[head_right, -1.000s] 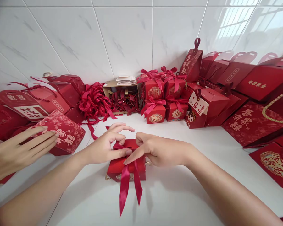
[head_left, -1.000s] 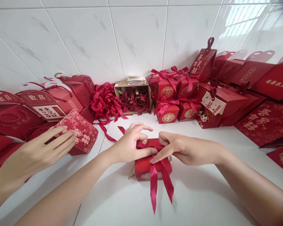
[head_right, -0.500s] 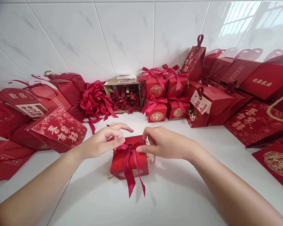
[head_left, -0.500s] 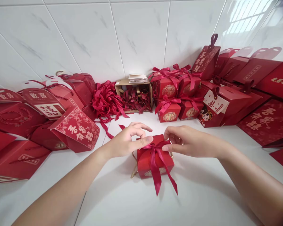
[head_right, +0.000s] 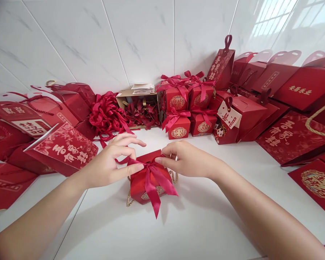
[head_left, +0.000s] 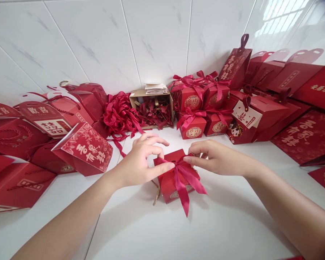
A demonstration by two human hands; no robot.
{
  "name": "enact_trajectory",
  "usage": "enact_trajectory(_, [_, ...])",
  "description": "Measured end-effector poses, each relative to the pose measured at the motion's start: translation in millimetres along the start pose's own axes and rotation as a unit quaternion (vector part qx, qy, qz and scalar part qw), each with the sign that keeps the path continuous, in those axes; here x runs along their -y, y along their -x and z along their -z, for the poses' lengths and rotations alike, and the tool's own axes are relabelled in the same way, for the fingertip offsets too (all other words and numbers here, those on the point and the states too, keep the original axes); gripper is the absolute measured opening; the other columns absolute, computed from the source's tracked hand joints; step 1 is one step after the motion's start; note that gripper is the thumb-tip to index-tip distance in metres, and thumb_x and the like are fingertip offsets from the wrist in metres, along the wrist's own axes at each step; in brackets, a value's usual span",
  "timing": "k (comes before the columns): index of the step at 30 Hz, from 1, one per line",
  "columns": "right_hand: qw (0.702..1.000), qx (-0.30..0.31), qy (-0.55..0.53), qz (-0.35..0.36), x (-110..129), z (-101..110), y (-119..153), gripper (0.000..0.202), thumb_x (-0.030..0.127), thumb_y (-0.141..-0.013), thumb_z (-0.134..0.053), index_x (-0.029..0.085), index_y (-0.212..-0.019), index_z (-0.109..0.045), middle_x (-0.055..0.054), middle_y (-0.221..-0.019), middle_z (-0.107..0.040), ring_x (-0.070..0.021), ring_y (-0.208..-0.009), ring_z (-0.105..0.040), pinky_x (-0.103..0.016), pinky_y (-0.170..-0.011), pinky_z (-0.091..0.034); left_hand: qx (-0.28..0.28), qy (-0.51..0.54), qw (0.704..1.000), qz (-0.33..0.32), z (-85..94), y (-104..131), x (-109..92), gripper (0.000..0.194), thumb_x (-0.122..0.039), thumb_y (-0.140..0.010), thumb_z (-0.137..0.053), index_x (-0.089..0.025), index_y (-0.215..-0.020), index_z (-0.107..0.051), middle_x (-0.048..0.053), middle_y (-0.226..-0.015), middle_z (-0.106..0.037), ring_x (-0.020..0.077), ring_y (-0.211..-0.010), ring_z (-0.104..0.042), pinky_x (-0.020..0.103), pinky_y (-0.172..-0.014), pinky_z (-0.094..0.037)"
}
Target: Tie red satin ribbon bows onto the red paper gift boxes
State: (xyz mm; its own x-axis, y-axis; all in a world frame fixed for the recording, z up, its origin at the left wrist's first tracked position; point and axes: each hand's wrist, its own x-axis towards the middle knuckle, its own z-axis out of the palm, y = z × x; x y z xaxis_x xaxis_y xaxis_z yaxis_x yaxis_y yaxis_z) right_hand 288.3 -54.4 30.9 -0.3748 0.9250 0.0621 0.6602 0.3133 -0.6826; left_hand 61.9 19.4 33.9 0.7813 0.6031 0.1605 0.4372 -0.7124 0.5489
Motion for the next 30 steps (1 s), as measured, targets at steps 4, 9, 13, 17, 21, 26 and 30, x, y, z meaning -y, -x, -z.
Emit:
enact_trajectory(4, [1.0, -0.004, -0.01, -0.002, 0, -1, -1, 0.035, 0.038, -0.092, -0.046, 0.018, -0.064, -0.048, 0.003, -0.063, -0.047, -0.0097, -0.057, -0.038, -0.023, -0.052, -0.032, -0.031, 0.176, 0.982, 0.065, -18.4, -3, -6, 0.036, -0.04, -0.081, -0.061, -0.019, -0.059, -0.041, 0.004, -0.102, -0.065, 0.0215, -0.096, -0.058, 0.035, -0.086, -0.044])
enact_trajectory(9, [0.999, -0.035, -0.018, -0.036, -3, -3, -3, 0.036, 0.041, -0.089, -0.051, 0.017, -0.062, -0.046, 0.004, -0.059, -0.043, -0.0093, -0.055, -0.035, -0.023, -0.049, -0.03, -0.042, 0.287, 0.951, 0.103, -36.1, -4, -11, 0.042, -0.034, -0.081, -0.062, -0.02, -0.057, -0.031, 0.003, -0.082, -0.064, 0.0189, -0.083, -0.06, 0.03, -0.07, -0.045])
enact_trajectory(13, [0.998, -0.046, -0.038, -0.037, -4, -4, -5, 0.033, 0.04, -0.089, -0.051, 0.016, -0.066, -0.055, 0.001, -0.062, -0.053, -0.0102, -0.058, -0.042, -0.023, -0.053, -0.035, -0.049, 0.277, 0.955, 0.094, -38.9, -3, -12, 0.044, -0.03, -0.079, -0.063, -0.02, -0.054, -0.029, 0.004, -0.079, -0.064, 0.0207, -0.088, -0.061, 0.031, -0.075, -0.046])
enact_trajectory(17, [0.996, -0.077, -0.039, -0.029, -4, -5, -6, 0.033, 0.037, -0.087, -0.053, 0.016, -0.062, -0.055, 0.001, -0.059, -0.054, -0.0104, -0.057, -0.043, -0.024, -0.054, -0.035, -0.048, 0.261, 0.961, 0.084, -41.0, -3, -10, 0.041, -0.03, -0.078, -0.064, -0.02, -0.053, -0.033, 0.003, -0.077, -0.063, 0.0207, -0.085, -0.062, 0.032, -0.075, -0.046])
enact_trajectory(21, [0.995, -0.084, -0.028, -0.046, -6, -3, -8, 0.034, 0.037, -0.085, -0.054, 0.015, -0.059, -0.057, 0.0, -0.058, -0.054, -0.0106, -0.057, -0.044, -0.024, -0.053, -0.033, -0.05, 0.242, 0.965, 0.088, -42.5, -4, -6, 0.04, -0.028, -0.076, -0.066, -0.021, -0.053, -0.034, 0.002, -0.071, -0.06, 0.0245, -0.097, -0.061, 0.033, -0.079, -0.046])
enact_trajectory(26, [0.992, -0.091, -0.027, -0.08, -13, 3, -10, 0.033, 0.04, -0.083, -0.057, 0.014, -0.066, -0.066, -0.002, -0.064, -0.06, -0.0131, -0.061, -0.051, -0.025, -0.054, -0.035, -0.035, 0.252, 0.963, 0.085, -41.6, -6, 0, 0.044, -0.026, -0.074, -0.069, -0.021, -0.053, -0.03, 0.003, -0.075, -0.067, 0.0257, -0.115, -0.055, 0.036, -0.091, -0.043])
enact_trajectory(30, [0.995, -0.051, -0.056, -0.069, -16, 8, -8, 0.033, 0.043, -0.084, -0.057, 0.014, -0.069, -0.066, -0.001, -0.065, -0.059, -0.0129, -0.063, -0.05, -0.025, -0.057, -0.037, -0.018, 0.265, 0.959, 0.097, -37.0, -5, 1, 0.026, -0.029, -0.072, -0.073, -0.019, -0.061, -0.051, 0.005, -0.089, -0.068, 0.025, -0.111, -0.057, 0.035, -0.09, -0.044])
